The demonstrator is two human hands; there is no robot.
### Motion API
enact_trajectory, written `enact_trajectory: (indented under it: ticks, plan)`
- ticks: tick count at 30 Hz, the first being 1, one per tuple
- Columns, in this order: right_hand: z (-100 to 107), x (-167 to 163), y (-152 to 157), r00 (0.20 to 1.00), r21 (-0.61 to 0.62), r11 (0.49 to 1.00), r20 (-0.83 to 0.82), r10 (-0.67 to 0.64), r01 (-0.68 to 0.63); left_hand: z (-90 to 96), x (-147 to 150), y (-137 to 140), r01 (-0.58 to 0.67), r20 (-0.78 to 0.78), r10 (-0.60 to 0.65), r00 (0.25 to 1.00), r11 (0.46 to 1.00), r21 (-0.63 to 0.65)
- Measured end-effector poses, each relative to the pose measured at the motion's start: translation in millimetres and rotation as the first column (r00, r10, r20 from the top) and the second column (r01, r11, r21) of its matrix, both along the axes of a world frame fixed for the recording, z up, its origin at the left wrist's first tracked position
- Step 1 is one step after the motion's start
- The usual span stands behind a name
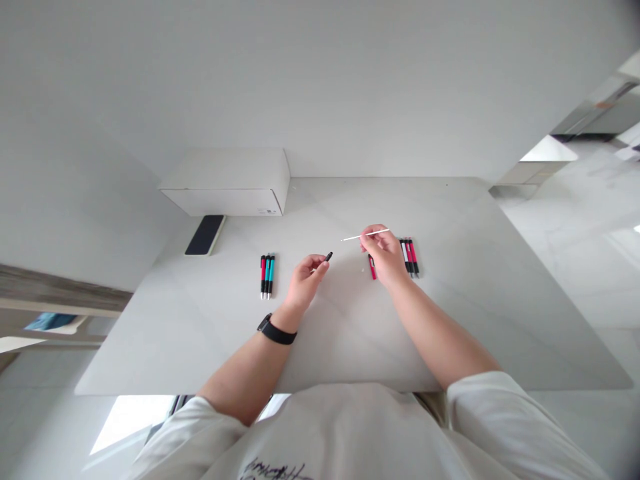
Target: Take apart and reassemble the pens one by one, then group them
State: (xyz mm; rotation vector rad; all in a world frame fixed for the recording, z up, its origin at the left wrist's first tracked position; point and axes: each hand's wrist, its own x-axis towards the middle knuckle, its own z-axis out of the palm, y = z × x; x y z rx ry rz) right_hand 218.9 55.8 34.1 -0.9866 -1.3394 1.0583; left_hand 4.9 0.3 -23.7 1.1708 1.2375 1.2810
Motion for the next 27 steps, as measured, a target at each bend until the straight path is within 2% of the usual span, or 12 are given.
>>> enact_trajectory:
  ticks: [3, 11, 27]
  plan:
    - [-4, -5, -1, 0.998, -0.024, 0.998, -0.039, 0.055, -0.056, 1.4, 0, -1, 0.013, -0.023, -0.014, 1.0, 1.0, -0.012]
    - [-7, -4, -2, 0.993, -0.049, 0.992, 0.011, 0.115, -0.114, 3.6, 1, -1, 0.035, -0.028, -0.036, 0.999, 0.999, -0.019]
    - [-1, -6, -11, 0.949, -0.054, 0.977, 0.234, 0.212, -0.205, 3.7, 1, 0, 0.037, -0.071, -0.036, 0.997, 0.999, 0.015]
